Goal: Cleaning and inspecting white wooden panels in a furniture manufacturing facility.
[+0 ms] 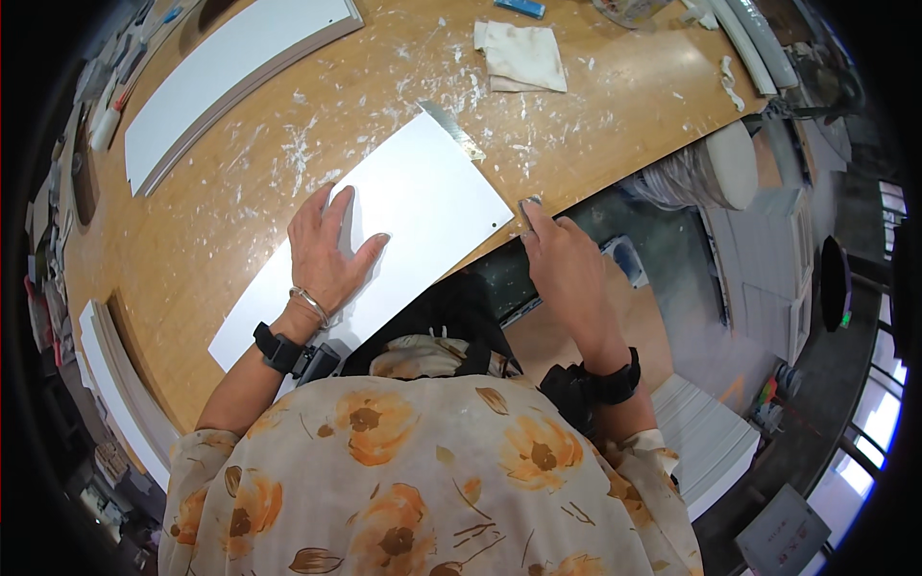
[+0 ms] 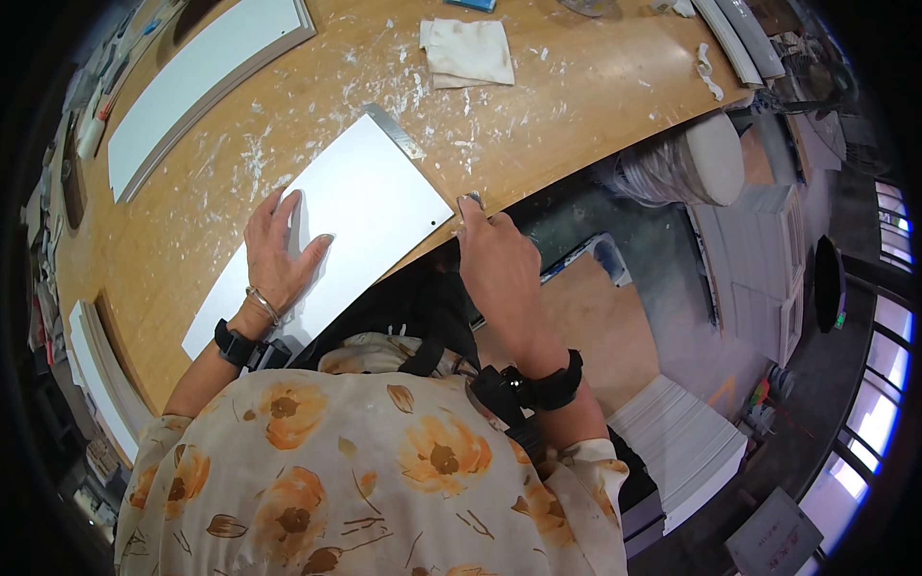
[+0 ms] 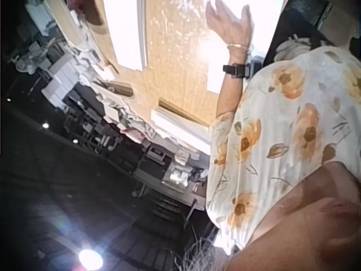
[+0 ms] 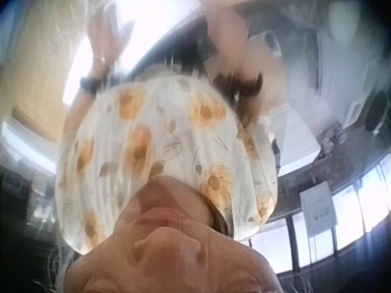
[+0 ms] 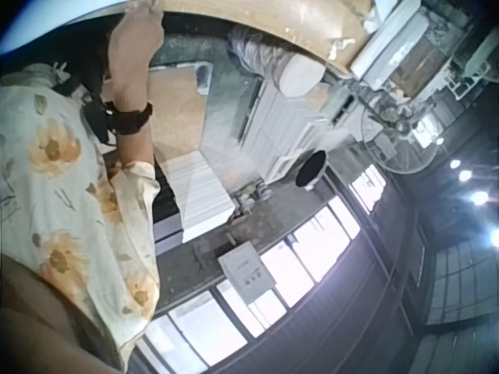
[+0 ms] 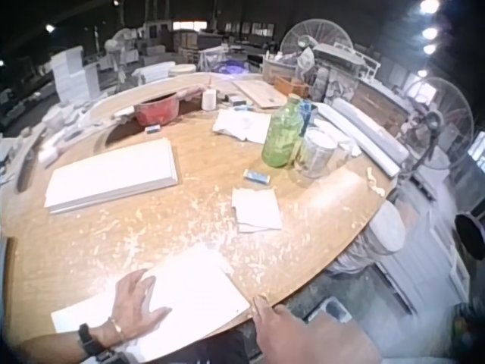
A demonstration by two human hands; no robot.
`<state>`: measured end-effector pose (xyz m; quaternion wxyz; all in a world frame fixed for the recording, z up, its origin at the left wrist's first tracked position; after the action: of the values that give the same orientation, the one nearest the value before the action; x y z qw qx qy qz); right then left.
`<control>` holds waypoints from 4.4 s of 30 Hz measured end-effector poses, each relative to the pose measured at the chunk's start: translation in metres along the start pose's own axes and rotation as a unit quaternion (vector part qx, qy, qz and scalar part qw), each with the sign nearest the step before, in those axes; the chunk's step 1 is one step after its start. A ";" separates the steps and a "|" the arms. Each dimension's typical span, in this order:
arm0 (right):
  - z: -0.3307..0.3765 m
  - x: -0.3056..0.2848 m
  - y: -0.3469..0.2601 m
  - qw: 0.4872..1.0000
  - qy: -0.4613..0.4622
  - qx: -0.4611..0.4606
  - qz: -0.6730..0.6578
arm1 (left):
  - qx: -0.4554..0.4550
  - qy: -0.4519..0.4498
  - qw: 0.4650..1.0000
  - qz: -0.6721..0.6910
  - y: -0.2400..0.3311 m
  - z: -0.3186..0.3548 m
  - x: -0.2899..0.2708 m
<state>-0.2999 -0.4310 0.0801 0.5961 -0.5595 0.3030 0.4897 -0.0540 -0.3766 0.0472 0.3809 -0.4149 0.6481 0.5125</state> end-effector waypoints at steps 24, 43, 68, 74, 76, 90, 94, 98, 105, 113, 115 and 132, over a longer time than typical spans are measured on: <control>-0.007 0.015 0.019 0.997 -0.069 -0.036 -0.016 | -0.040 -0.014 0.999 -0.004 0.000 -0.003 0.001; -0.137 0.029 -0.061 0.956 -0.027 -0.291 0.022 | -0.211 0.122 0.965 -0.097 -0.025 0.097 -0.029; -0.123 0.039 -0.091 0.977 0.025 -0.116 0.178 | -0.541 0.409 0.502 0.536 -0.077 0.365 -0.049; -0.137 0.051 -0.074 0.983 -0.005 -0.112 0.148 | -0.515 0.379 0.514 0.571 -0.077 0.359 -0.045; -0.134 0.050 -0.077 0.984 -0.022 -0.131 0.121 | -0.501 0.384 0.504 0.589 -0.074 0.356 -0.038; 0.006 0.113 -0.196 0.900 -0.051 -0.432 -0.014 | -0.493 0.322 0.506 0.631 -0.055 0.298 -0.008; 0.051 0.128 -0.217 0.852 -0.193 -0.484 -0.046 | -0.484 0.330 0.504 0.635 -0.055 0.298 -0.010; -0.067 0.100 -0.190 0.947 -0.035 -0.314 -0.054 | -0.502 0.321 0.510 0.620 -0.052 0.299 -0.009; 0.019 0.157 -0.251 0.887 -0.100 -0.449 -0.040 | -0.499 0.308 0.517 0.624 -0.055 0.293 -0.012; -0.039 0.134 -0.238 0.908 -0.042 -0.410 -0.081 | -0.513 0.253 0.521 0.633 -0.052 0.289 -0.025; -0.093 0.107 -0.201 0.960 -0.011 -0.275 -0.050 | -0.509 0.243 0.526 0.636 -0.053 0.278 -0.029; 0.034 0.177 -0.325 0.904 -0.132 -0.407 -0.012 | -0.355 0.216 0.560 0.717 -0.066 0.293 -0.017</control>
<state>0.0529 -0.3205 0.0462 0.3569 -0.6869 -0.0109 0.6330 0.0331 -0.0955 -0.0141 -0.4414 -0.0136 0.5603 0.7008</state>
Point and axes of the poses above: each hand's wrist, its own z-axis away from the middle knuckle, its own x-axis out of the palm, y = z × x, the point moved 5 cm from there along -z, towards the middle knuckle, and after that the axes turned 8 degrees about x, right-handed, at the moved point
